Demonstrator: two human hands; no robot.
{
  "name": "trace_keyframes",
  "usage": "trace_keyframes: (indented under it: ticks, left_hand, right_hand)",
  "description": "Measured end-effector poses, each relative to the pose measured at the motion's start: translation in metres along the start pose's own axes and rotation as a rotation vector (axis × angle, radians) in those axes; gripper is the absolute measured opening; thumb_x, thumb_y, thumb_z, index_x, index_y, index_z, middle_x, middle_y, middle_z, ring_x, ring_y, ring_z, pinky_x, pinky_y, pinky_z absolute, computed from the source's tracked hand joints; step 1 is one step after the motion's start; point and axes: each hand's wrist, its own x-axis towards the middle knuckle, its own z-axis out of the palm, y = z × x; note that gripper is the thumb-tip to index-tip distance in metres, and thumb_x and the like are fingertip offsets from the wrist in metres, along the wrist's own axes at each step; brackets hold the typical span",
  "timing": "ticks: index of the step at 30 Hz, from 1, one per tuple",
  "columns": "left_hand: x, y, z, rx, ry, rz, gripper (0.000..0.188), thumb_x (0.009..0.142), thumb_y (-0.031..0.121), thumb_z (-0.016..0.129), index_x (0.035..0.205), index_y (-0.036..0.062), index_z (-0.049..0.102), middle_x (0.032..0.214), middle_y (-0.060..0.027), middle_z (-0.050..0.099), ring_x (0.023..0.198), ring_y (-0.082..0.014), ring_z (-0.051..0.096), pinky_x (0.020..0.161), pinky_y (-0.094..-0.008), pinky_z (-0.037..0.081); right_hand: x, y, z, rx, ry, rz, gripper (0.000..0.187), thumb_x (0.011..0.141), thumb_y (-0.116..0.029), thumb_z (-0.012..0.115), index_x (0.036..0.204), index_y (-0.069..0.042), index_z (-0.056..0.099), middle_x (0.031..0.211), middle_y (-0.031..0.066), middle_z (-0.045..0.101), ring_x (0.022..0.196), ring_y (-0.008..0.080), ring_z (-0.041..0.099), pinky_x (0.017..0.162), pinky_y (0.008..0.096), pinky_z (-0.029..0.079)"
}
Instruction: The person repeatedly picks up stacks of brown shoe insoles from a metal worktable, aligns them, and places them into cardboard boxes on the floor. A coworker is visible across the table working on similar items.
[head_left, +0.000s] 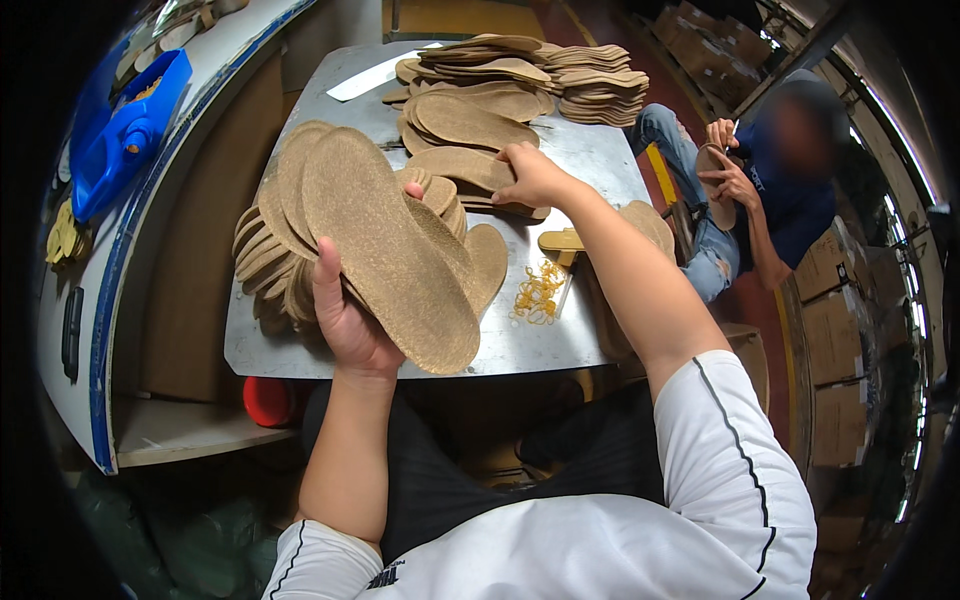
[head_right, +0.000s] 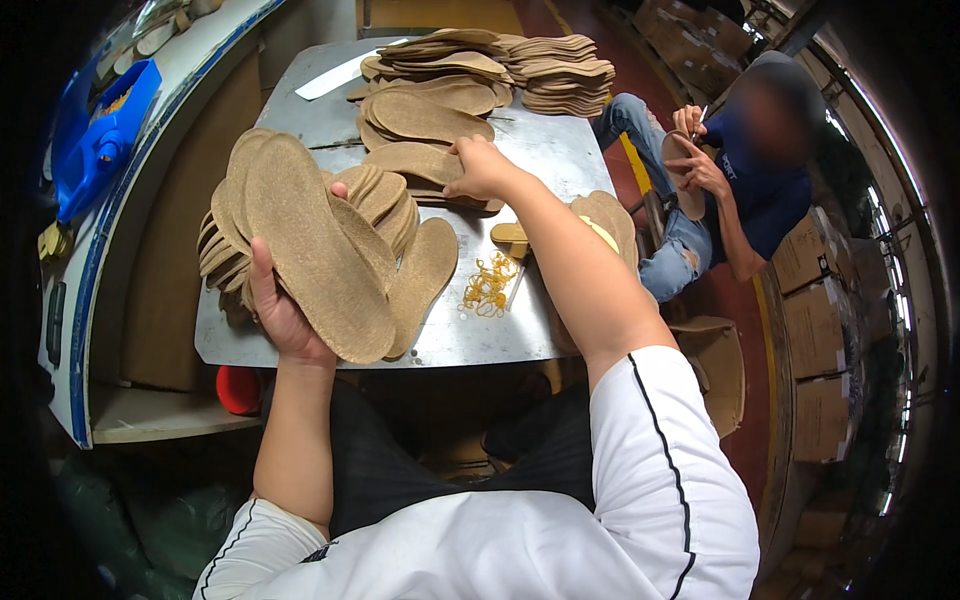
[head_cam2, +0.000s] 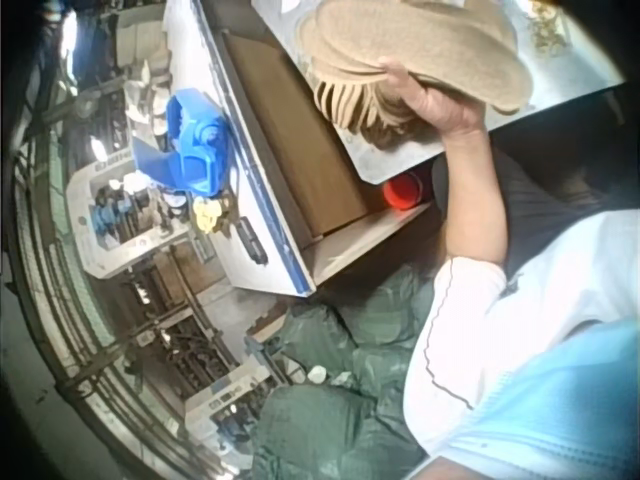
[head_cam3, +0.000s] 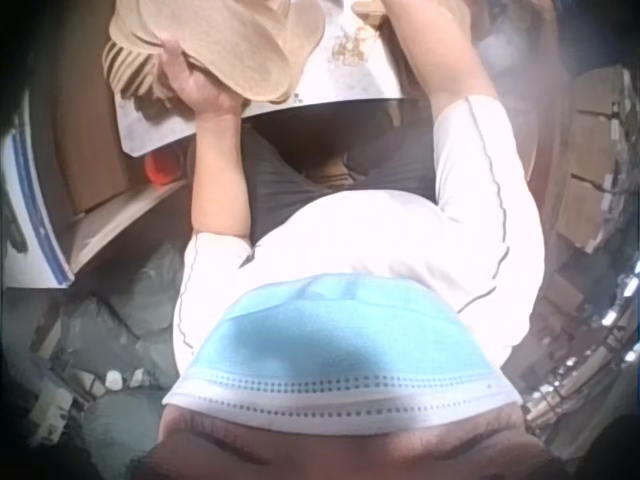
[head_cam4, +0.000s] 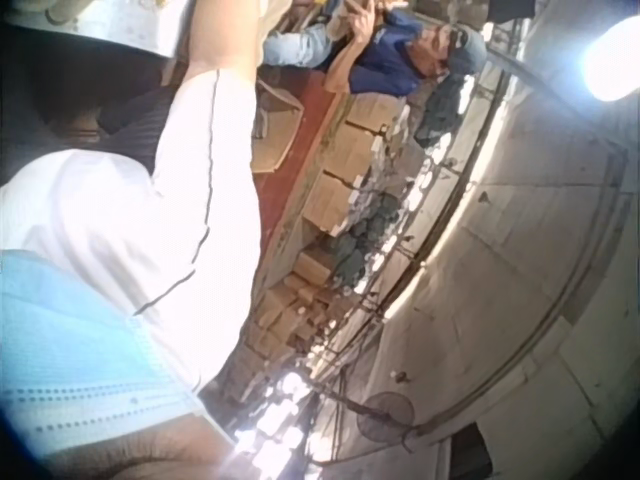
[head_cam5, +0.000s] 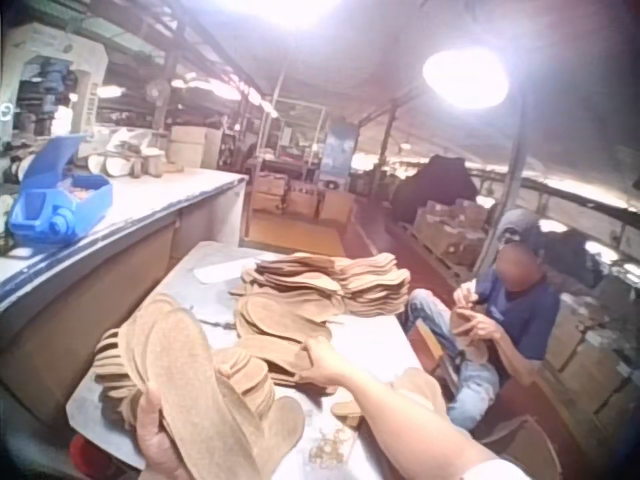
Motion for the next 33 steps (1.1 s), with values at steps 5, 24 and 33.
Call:
trace_keyframes:
  ticks: [5, 24, 33]
  left_hand:
    - [0.000, -0.004, -0.004, 0.030, -0.026, 0.000, 0.095, 0.110, 0.066, 0.068, 0.173, 0.0013, 0.038, 0.164, -0.0220, 0.056, 0.157, -0.0366, 0.055, 0.129, -0.0575, 0.052]
    - [0.001, -0.013, -0.011, 0.103, -0.152, -0.091, 0.093, 0.113, 0.072, 0.060, 0.167, -0.0024, 0.045, 0.160, -0.0175, 0.061, 0.147, -0.0357, 0.064, 0.114, -0.0517, 0.063]
    - [-0.007, -0.020, -0.012, 0.111, -0.128, -0.222, 0.078, 0.120, 0.061, 0.057, 0.163, -0.0042, 0.054, 0.148, -0.0226, 0.072, 0.136, -0.0299, 0.073, 0.115, -0.0483, 0.062]
  right_hand:
    - [-0.016, 0.000, -0.015, 0.185, 0.141, 0.051, 0.047, 0.105, -0.041, 0.081, 0.121, 0.003, 0.078, 0.114, 0.0292, 0.079, 0.109, 0.0488, 0.075, 0.099, 0.0516, 0.061]
    - [-0.034, -0.045, 0.029, -0.128, 0.266, 0.143, 0.051, 0.096, -0.031, 0.091, 0.133, -0.004, 0.068, 0.134, 0.0219, 0.074, 0.131, 0.0453, 0.067, 0.109, 0.0533, 0.056]
    - [-0.076, -0.043, -0.011, 0.461, 0.645, 0.413, 0.036, 0.115, -0.021, 0.065, 0.141, 0.004, 0.068, 0.125, 0.0247, 0.081, 0.116, 0.0399, 0.078, 0.105, 0.0490, 0.060]
